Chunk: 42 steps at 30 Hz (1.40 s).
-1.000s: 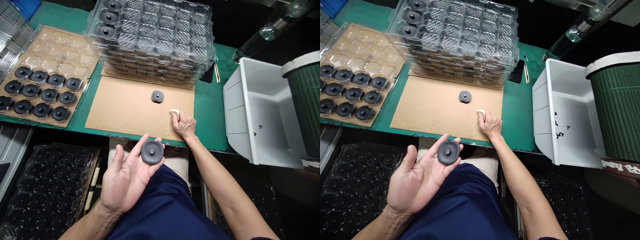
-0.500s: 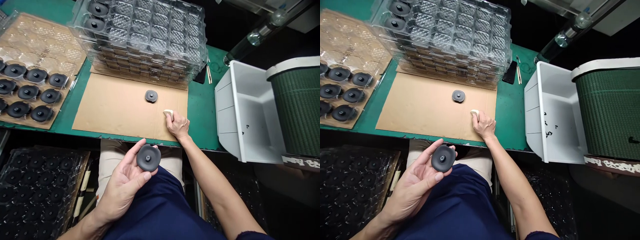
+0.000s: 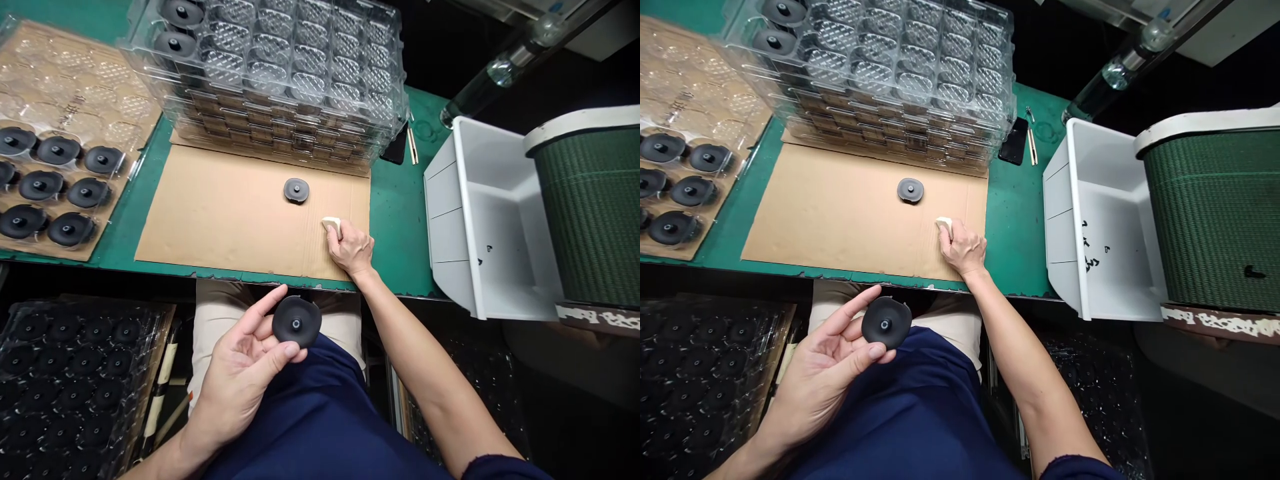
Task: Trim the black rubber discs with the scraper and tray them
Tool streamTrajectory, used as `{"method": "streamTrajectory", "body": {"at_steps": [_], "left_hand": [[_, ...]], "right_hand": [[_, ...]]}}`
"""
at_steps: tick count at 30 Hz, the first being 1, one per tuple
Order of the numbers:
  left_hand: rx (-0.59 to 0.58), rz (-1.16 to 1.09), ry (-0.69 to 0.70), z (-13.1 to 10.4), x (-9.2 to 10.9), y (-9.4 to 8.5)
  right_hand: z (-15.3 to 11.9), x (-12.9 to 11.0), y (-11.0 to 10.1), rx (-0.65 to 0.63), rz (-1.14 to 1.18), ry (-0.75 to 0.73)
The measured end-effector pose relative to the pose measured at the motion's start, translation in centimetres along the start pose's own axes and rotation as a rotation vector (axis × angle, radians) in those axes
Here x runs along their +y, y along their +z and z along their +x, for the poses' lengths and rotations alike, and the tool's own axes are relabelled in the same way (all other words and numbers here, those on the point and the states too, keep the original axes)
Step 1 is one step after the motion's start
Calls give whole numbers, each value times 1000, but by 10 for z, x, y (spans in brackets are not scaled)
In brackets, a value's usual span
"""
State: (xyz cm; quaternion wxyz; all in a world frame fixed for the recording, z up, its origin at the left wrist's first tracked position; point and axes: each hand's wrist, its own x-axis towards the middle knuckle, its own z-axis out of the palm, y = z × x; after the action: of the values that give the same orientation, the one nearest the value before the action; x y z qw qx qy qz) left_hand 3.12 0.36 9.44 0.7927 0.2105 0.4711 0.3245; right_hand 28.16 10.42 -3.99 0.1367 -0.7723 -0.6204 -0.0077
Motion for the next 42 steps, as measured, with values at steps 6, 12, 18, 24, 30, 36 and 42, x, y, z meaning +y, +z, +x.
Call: {"method": "streamTrajectory", "body": {"at_steps": [6, 12, 18, 24, 30, 36, 42], "left_hand": [[-22, 8, 8, 1, 1, 1], [36, 63, 8, 3, -1, 2], [67, 205, 68, 6, -1, 1], [70, 278, 107, 1, 0, 3], [68, 338, 116, -7, -2, 2], [115, 273, 114, -14, 2, 1], [136, 276, 131, -15, 9, -6]], "right_hand": [[0, 0, 0, 0, 6, 11], [0, -1, -2, -5, 17, 13], [0, -1, -1, -11, 31, 21], [-1, -1, -1, -10, 68, 38], [-1, -2, -3, -27, 153, 67], [-12, -8, -20, -89, 367, 107], [-56, -30, -87, -401, 756, -114]]}}
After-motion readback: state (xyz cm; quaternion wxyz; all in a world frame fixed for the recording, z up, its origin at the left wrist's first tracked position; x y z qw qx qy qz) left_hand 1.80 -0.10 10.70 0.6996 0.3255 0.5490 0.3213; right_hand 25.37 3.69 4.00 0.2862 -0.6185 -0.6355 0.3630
